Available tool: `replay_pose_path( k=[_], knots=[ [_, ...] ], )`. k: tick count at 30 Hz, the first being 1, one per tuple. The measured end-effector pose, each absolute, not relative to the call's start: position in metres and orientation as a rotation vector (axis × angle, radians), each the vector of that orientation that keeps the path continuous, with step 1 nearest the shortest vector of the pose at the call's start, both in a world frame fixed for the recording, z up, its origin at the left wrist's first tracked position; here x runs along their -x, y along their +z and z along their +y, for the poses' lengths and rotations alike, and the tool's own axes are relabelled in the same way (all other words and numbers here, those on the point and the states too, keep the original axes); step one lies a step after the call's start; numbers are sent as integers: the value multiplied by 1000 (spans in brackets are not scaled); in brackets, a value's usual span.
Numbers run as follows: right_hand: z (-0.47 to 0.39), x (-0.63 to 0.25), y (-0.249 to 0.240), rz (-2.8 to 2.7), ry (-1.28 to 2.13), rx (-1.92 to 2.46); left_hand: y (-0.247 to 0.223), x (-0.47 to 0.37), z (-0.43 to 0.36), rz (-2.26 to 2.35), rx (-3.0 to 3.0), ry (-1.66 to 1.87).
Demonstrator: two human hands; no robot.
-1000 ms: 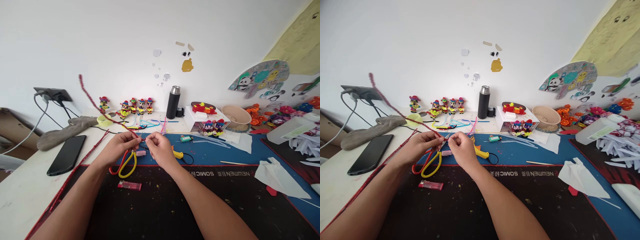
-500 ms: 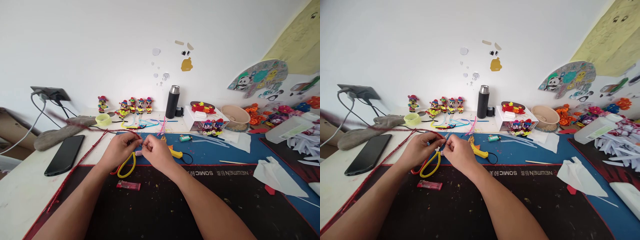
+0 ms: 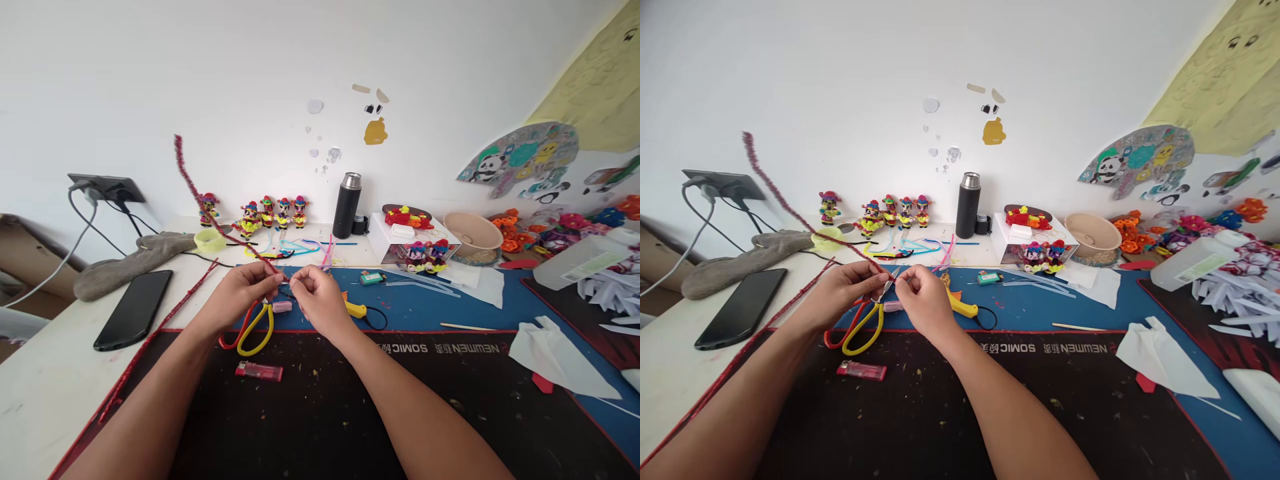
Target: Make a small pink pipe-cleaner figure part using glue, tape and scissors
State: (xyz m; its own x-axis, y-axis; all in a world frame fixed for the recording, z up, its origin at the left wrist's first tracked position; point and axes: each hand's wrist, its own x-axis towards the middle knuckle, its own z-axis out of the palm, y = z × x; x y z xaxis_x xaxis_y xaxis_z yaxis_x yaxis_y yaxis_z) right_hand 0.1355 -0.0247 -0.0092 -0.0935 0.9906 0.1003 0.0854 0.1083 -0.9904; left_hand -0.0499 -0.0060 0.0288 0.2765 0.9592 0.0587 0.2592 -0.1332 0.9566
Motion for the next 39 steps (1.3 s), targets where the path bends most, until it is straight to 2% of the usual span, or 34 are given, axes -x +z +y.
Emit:
replay_pose_path(
  k=[8,26,31,39],
  knots=[
    [-23,-136,-6,-1302,1268,1094,30,47,-7,1120,-1549,892],
    [-28,-137,-5,-1458,1095,1150,21,47,-4,1175,-1501,945],
    [-27,-138,-8,-1545,1025,1166,19,45,-7,1347,-1717,1003],
    [-28,-137,-7,-1697,917,1282,16,49,-6,1273,-1926,936]
  ],
)
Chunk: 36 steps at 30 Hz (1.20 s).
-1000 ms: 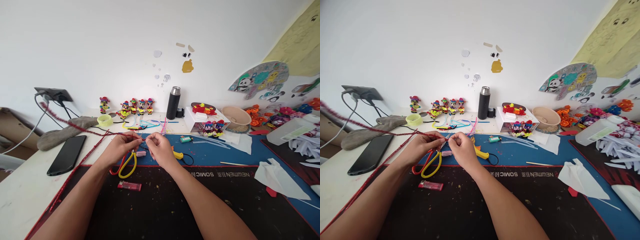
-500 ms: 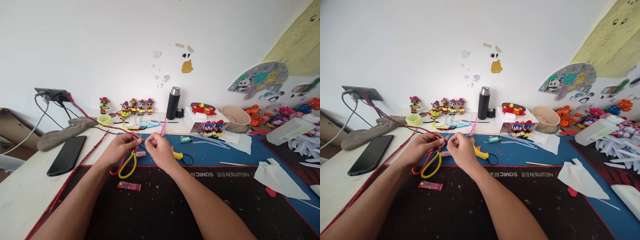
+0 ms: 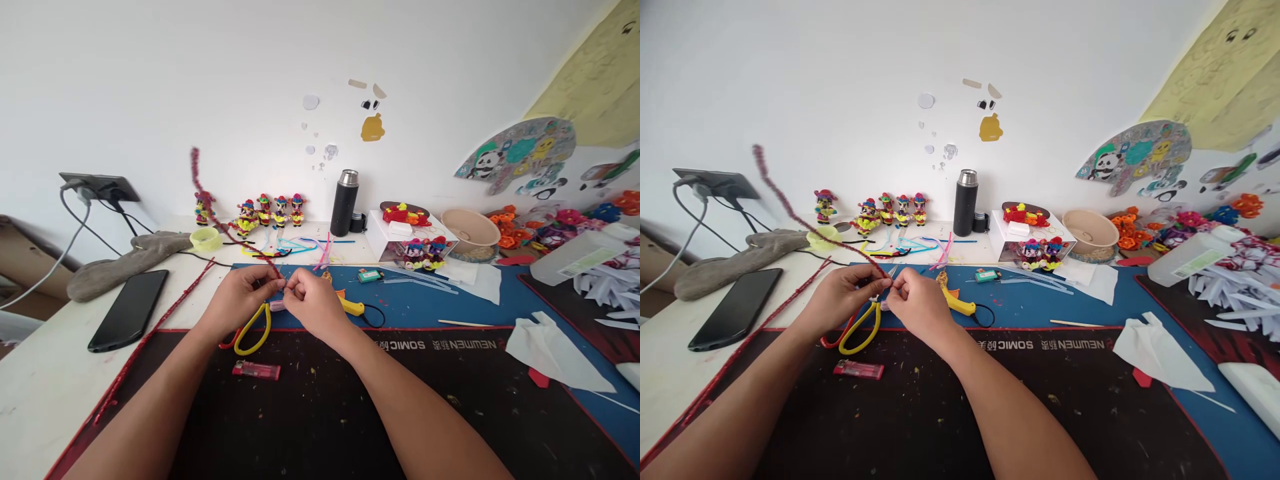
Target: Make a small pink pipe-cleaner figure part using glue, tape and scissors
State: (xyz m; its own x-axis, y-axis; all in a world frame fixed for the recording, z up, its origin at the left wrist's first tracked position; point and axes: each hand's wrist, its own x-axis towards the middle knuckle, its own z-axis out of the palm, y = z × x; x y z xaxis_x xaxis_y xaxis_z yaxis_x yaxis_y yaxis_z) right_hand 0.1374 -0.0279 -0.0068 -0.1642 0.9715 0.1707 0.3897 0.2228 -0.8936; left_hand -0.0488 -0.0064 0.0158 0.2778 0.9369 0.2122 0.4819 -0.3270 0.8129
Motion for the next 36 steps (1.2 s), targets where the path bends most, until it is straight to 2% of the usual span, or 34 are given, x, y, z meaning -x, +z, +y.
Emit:
replay_pose_path(
  k=[13,30,36],
  knots=[
    [-27,-135,-6,-1442,1175,1136,28,44,-8,1162,-1537,1017],
    [-24,-137,-6,-1321,1231,1099,21,50,-4,1147,-1459,1074],
    [-25,-137,-4,-1360,1148,1116,24,49,-5,1130,-1451,1070]
  ],
)
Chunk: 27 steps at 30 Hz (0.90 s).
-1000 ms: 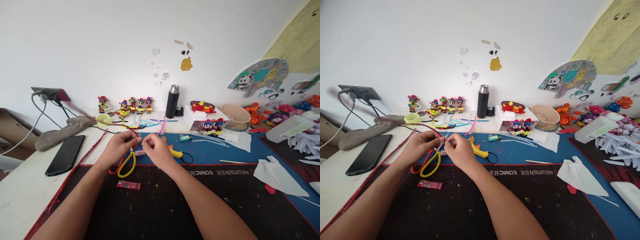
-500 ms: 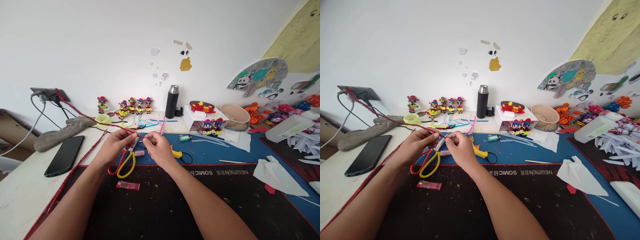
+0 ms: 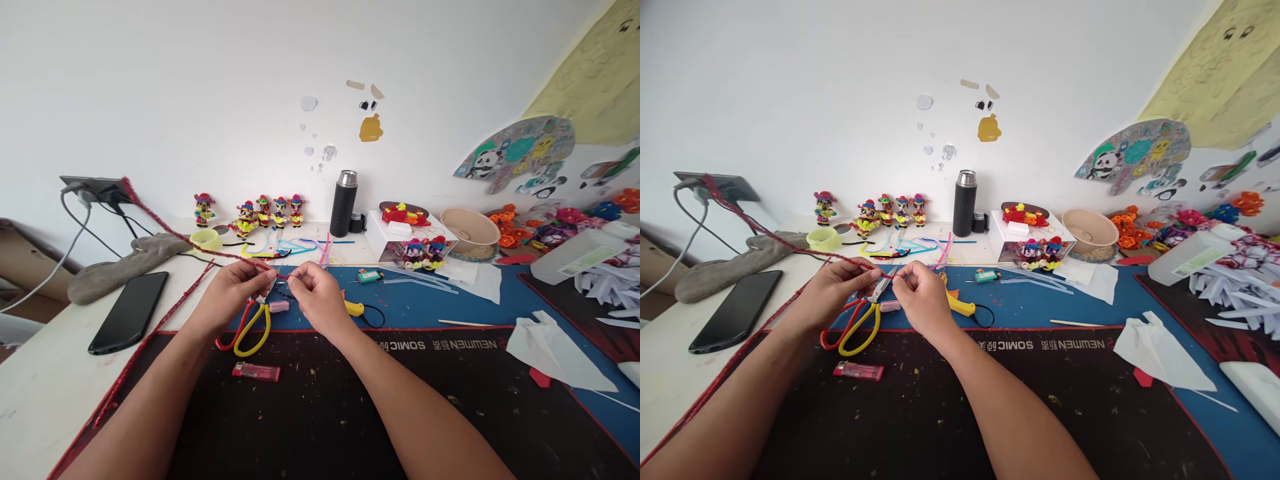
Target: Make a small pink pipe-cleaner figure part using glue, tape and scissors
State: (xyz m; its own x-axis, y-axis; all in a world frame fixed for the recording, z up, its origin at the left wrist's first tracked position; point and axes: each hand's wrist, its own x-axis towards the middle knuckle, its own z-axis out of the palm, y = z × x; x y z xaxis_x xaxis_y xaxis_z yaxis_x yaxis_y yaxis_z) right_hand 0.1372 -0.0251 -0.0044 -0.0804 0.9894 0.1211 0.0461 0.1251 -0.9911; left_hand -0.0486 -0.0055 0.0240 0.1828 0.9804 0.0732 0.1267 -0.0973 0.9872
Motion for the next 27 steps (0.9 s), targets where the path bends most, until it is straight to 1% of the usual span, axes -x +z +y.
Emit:
replay_pose_path(
  k=[6,11,19,27],
  knots=[
    [-29,-137,-4,-1530,1054,1157,23,46,-6,1200,-1499,1123],
    [-30,-136,-7,-1645,1039,1186,26,46,-6,1192,-1589,1083],
    [-26,-135,-7,-1492,1100,1199,20,51,-2,1130,-1433,1111],
    [-22,-136,-11,-1334,1182,1142,21,50,-2,1079,-1377,1048]
  ],
)
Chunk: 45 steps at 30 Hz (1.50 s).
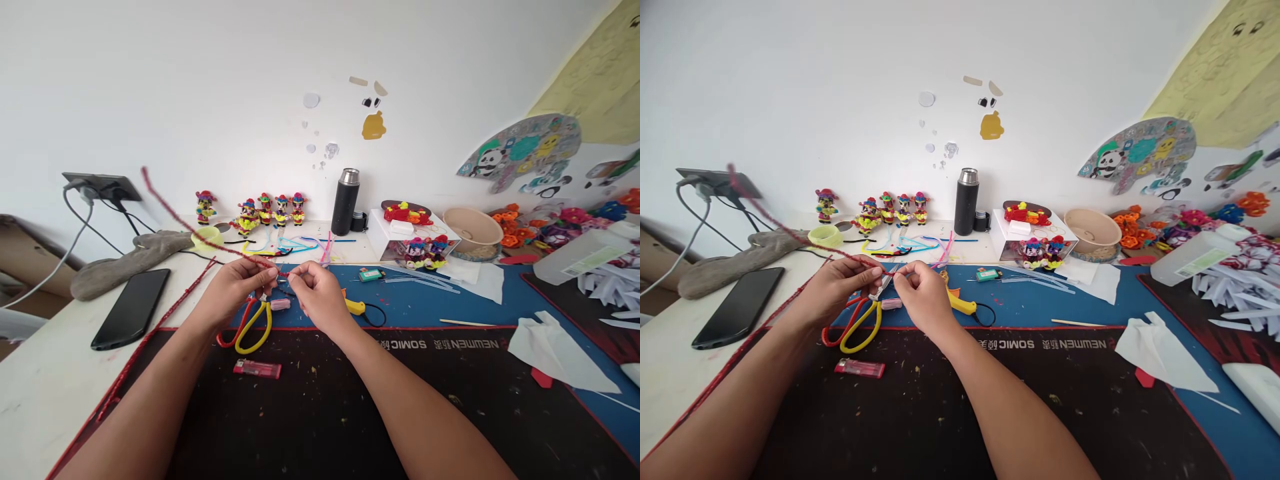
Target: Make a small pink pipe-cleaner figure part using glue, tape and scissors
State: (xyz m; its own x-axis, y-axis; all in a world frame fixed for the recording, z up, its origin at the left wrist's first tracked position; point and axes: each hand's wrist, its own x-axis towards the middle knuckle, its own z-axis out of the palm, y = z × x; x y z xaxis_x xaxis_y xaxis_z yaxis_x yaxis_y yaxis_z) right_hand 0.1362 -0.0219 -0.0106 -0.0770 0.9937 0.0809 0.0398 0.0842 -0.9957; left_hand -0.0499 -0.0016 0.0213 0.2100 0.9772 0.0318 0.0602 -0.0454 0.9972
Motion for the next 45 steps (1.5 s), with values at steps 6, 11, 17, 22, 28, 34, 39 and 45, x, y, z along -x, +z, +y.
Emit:
replay_pose_path(
  k=[6,11,17,22,28,34,39,45],
  knots=[
    [-20,-137,-11,-1257,1253,1091,30,47,-6,1138,-1496,978],
    [-21,-138,-10,-1279,1242,1068,30,46,-8,1206,-1519,1004],
    [-21,-138,-9,-1292,1219,1098,31,46,-9,1206,-1528,991],
    [-20,-137,-12,-1284,1185,1095,33,46,-10,1168,-1531,964],
    [-24,-138,-7,-1351,1169,1124,28,46,-6,1131,-1431,1009],
    [-28,-137,-3,-1533,1106,1161,23,45,-4,1210,-1536,1059],
    [-29,-136,-6,-1590,1062,1210,22,47,-5,1253,-1603,1024],
    [-28,-135,-7,-1528,1073,1222,25,46,-5,1233,-1502,1035]
  ],
)
